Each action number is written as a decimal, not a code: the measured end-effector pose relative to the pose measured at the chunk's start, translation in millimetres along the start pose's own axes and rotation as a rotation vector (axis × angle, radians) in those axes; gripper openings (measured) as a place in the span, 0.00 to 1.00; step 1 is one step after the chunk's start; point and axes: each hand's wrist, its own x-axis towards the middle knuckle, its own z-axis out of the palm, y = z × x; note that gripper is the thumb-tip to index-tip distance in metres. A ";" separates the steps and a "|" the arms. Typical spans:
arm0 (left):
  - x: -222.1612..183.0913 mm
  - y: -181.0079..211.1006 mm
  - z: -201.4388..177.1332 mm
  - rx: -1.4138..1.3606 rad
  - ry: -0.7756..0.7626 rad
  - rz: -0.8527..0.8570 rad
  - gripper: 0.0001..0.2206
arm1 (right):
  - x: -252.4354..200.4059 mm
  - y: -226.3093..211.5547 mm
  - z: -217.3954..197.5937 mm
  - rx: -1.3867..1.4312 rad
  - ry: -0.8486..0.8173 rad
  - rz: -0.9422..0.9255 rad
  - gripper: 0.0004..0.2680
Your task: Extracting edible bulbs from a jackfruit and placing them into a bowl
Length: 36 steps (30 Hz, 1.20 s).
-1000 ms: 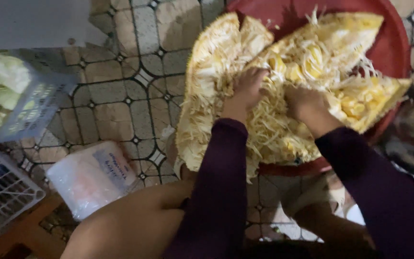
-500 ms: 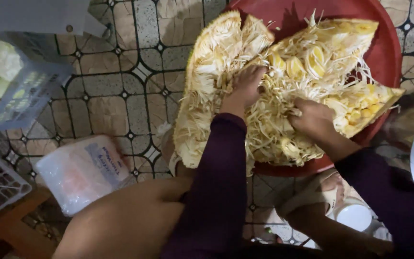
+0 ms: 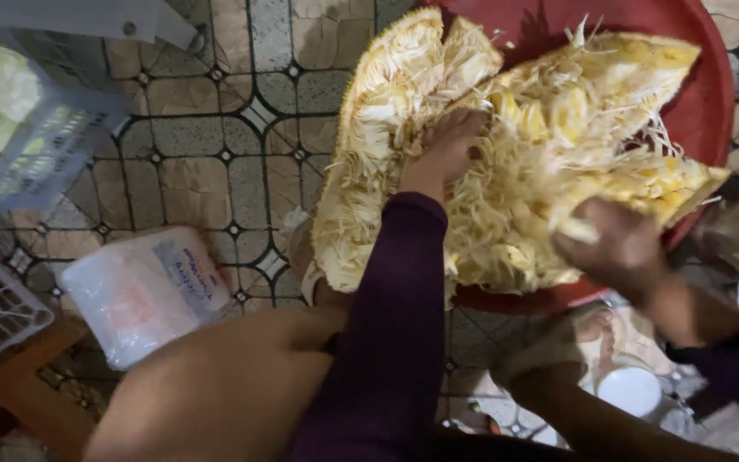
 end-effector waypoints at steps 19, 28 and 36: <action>26.9 -20.8 20.4 0.153 0.142 0.063 0.25 | 41.7 24.2 93.3 0.370 -0.820 0.515 0.16; 29.3 -17.5 22.6 0.168 0.147 0.067 0.25 | 17.1 35.0 137.6 0.210 -0.875 0.431 0.18; 38.3 -30.2 30.0 0.162 0.186 0.094 0.27 | 26.9 6.8 75.2 0.090 -0.876 0.292 0.16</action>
